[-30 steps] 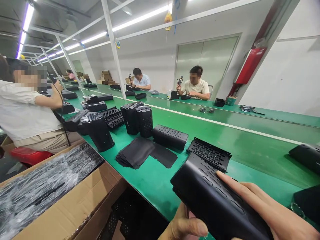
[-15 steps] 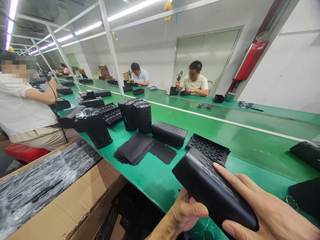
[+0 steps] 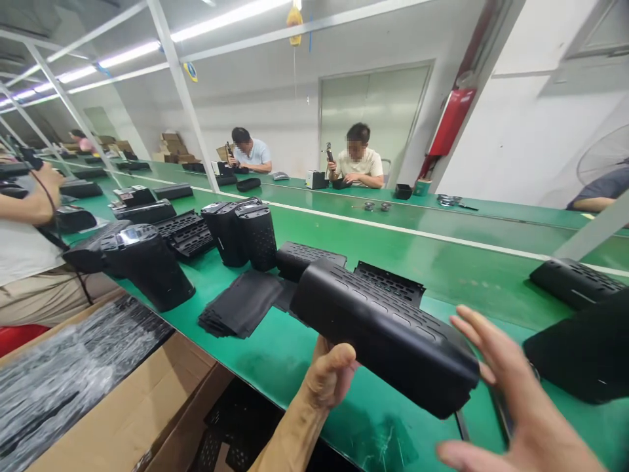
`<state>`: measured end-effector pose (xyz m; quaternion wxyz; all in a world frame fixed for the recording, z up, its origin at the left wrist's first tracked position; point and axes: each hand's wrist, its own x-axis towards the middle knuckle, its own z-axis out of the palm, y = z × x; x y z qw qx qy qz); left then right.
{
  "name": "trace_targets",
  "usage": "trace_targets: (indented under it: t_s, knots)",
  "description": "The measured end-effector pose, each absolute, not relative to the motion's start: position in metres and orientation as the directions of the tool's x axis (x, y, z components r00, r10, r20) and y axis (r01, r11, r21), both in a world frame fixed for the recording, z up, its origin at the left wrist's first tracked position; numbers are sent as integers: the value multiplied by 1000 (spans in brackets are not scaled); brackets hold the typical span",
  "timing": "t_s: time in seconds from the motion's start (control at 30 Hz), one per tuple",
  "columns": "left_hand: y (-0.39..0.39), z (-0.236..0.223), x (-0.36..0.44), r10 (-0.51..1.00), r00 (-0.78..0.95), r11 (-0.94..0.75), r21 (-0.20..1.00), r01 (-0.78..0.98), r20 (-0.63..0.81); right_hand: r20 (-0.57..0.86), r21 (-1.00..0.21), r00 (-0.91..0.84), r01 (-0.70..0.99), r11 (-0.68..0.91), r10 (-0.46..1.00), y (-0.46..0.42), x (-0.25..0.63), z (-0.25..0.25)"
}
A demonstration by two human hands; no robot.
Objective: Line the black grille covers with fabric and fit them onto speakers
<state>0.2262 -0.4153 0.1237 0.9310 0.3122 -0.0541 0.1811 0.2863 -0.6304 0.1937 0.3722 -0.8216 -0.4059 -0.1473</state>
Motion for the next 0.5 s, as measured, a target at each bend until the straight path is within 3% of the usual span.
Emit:
trace_targets:
  t_s: [0.17, 0.3, 0.5]
  knots:
    - [-398, 133, 233, 280, 922, 647, 656, -388, 268, 690, -533, 621, 784, -319, 373, -612, 287, 167]
    - [-355, 148, 224, 240, 904, 435, 793, -427, 355, 668, -532, 628, 778, -333, 401, -622, 293, 187]
    - [-326, 185, 204, 191, 899, 191, 883, -429, 395, 576, -590, 669, 738, -327, 470, -638, 289, 197]
